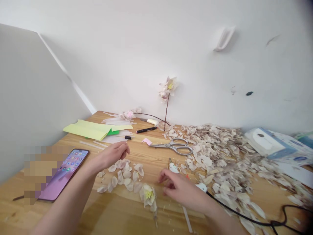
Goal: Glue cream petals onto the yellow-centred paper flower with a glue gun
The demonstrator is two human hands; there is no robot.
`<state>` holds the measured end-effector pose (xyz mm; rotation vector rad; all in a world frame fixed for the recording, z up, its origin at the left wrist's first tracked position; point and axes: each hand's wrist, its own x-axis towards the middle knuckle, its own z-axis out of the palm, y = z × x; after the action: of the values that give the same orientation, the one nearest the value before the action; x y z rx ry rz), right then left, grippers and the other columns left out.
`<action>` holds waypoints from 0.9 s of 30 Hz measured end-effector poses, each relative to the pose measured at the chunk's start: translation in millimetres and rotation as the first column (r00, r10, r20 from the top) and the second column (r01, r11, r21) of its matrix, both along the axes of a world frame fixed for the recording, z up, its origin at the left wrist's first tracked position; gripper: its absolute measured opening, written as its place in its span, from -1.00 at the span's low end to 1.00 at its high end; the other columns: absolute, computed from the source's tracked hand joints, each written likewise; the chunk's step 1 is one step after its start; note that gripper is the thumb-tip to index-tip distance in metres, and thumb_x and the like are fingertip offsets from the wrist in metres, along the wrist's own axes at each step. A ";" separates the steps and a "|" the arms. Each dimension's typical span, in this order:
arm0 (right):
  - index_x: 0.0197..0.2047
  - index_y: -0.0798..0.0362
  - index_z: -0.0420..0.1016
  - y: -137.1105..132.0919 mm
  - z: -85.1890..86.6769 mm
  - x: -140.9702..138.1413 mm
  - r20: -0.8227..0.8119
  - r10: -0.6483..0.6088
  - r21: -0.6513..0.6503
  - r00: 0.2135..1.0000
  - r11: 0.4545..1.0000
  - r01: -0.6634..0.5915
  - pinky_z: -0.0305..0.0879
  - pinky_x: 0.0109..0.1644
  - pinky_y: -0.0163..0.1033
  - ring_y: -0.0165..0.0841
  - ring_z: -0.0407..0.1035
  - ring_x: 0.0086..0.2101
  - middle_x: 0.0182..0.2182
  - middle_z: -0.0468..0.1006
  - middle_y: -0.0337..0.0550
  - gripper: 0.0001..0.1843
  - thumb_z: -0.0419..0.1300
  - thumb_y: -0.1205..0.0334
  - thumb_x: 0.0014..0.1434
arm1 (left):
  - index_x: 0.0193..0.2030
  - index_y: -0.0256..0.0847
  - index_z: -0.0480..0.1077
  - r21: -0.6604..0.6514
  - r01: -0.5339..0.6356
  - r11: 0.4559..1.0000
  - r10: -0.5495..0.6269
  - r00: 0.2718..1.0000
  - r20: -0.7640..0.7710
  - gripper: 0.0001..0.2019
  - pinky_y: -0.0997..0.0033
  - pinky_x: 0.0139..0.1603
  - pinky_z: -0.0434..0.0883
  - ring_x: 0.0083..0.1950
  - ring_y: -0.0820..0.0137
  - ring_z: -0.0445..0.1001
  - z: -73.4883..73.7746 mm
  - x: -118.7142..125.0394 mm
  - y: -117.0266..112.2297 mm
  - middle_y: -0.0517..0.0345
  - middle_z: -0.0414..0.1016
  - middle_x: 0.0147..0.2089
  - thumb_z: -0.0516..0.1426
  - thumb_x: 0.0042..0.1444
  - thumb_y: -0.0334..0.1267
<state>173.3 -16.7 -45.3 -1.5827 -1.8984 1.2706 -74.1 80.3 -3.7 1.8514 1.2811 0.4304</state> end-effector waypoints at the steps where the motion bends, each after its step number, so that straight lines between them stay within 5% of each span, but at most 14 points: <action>1: -0.27 -0.02 0.32 0.2 2.3 2.8 0.005 -0.013 -0.002 1.000 1.000 0.013 0.20 -0.37 -0.33 -0.39 0.38 -0.39 -0.31 0.49 -0.23 -0.76 0.06 0.45 -0.02 | -0.49 -0.16 0.24 0.010 -0.007 1.000 0.007 1.000 -0.014 -0.70 0.46 -0.52 0.14 -0.51 0.42 0.19 -2.9 -0.3 1.4 0.27 0.20 -0.54 -0.17 0.13 -0.13; 5: -0.37 0.01 0.30 3.2 7.9 15.7 0.024 -0.079 0.037 0.997 0.996 0.078 0.16 -0.43 -0.34 -0.39 0.31 -0.47 -0.49 0.43 -0.28 -0.97 0.11 0.28 0.06 | -0.53 -0.16 0.20 0.095 -0.032 0.995 0.039 0.997 -0.068 -0.70 0.43 -0.48 0.15 -0.50 0.39 0.23 -16.9 7.3 5.4 0.26 0.24 -0.55 -0.09 0.09 -0.03; 13: -0.45 0.01 0.33 13.0 11.1 35.3 0.076 -0.196 0.197 0.978 0.964 0.177 0.00 -0.49 -0.33 -0.42 0.09 -0.57 -0.64 0.16 -0.37 -0.82 0.07 0.12 0.12 | -0.47 -0.15 0.30 0.164 0.064 0.984 -0.045 0.992 -0.114 -0.92 0.39 -0.37 0.23 -0.37 0.32 0.36 -56.4 35.7 4.5 0.19 0.40 -0.44 0.11 -0.10 -0.22; 20: -0.46 0.01 0.33 13.5 6.9 34.2 0.051 -0.217 0.211 0.975 0.956 0.202 0.01 -0.48 -0.33 -0.40 0.14 -0.55 -0.62 0.24 -0.33 -0.81 0.06 0.11 0.12 | -0.43 -0.14 0.28 0.139 0.099 0.985 -0.088 0.993 -0.084 -0.87 0.41 -0.35 0.26 -0.34 0.33 0.37 -68.6 35.1 6.7 0.23 0.38 -0.42 0.15 -0.17 -0.26; 27: -0.44 0.02 0.34 14.3 6.5 32.3 0.032 -0.237 0.211 0.971 0.951 0.225 0.03 -0.49 -0.32 -0.40 0.16 -0.55 -0.62 0.25 -0.33 -0.82 0.06 0.13 0.12 | -0.43 -0.18 0.26 0.057 0.001 0.998 -0.002 1.000 0.014 -0.85 0.45 -0.44 0.27 -0.43 0.40 0.36 -74.3 35.6 13.2 0.25 0.36 -0.47 0.13 -0.12 -0.19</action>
<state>205.6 -2.4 -38.8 -1.6873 -1.7505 0.9098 -38.5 93.5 -78.0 1.8933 1.2697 0.4836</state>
